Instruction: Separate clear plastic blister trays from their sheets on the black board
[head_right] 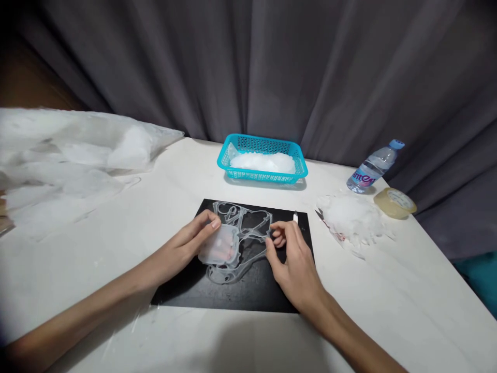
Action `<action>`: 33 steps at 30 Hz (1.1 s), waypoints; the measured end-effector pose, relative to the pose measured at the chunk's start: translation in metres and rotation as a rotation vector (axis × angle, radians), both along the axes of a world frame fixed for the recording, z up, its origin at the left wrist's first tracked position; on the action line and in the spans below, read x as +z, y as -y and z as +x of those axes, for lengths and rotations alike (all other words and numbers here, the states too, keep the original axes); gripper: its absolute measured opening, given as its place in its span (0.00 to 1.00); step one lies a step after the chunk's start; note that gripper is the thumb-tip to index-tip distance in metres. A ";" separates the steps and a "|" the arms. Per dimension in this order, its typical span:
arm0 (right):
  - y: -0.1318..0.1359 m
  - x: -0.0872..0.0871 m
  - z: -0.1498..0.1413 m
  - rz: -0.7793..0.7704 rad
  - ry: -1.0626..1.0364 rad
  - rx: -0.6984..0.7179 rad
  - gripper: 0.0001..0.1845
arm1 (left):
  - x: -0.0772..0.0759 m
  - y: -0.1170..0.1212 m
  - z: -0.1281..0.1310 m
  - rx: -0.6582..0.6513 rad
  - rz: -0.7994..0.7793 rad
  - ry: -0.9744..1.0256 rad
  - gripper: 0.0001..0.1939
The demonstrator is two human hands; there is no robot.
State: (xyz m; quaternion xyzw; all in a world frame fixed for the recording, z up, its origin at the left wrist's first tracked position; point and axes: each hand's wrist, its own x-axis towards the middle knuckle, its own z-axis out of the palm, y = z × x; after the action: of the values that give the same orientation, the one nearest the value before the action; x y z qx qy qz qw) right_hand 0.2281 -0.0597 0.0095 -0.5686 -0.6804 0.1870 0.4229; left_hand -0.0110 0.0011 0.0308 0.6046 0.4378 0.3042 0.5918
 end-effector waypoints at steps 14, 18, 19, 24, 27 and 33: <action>0.014 -0.010 -0.021 -0.092 -0.050 0.268 0.02 | -0.005 0.006 0.008 -0.072 -0.187 0.181 0.17; 0.011 -0.006 -0.018 -0.143 -0.092 0.273 0.05 | -0.007 0.001 0.003 -0.097 -0.145 0.128 0.17; 0.011 -0.006 -0.018 -0.155 -0.098 0.261 0.05 | -0.007 0.001 0.003 -0.113 -0.148 0.123 0.16; 0.014 -0.009 -0.022 -0.203 -0.257 0.162 0.06 | -0.005 0.006 0.007 -0.166 -0.175 0.121 0.15; 0.016 -0.012 -0.024 -0.246 -0.304 0.210 0.15 | -0.005 0.009 0.010 -0.140 -0.154 0.137 0.14; 0.012 -0.003 -0.014 -0.149 -0.230 0.207 0.15 | -0.006 0.008 0.008 -0.153 -0.070 0.090 0.13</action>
State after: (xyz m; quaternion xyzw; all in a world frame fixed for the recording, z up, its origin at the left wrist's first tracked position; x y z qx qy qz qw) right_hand 0.2142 -0.0713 0.0065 -0.5001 -0.6668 0.3434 0.4328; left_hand -0.0031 -0.0064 0.0247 0.6009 0.3735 0.2698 0.6531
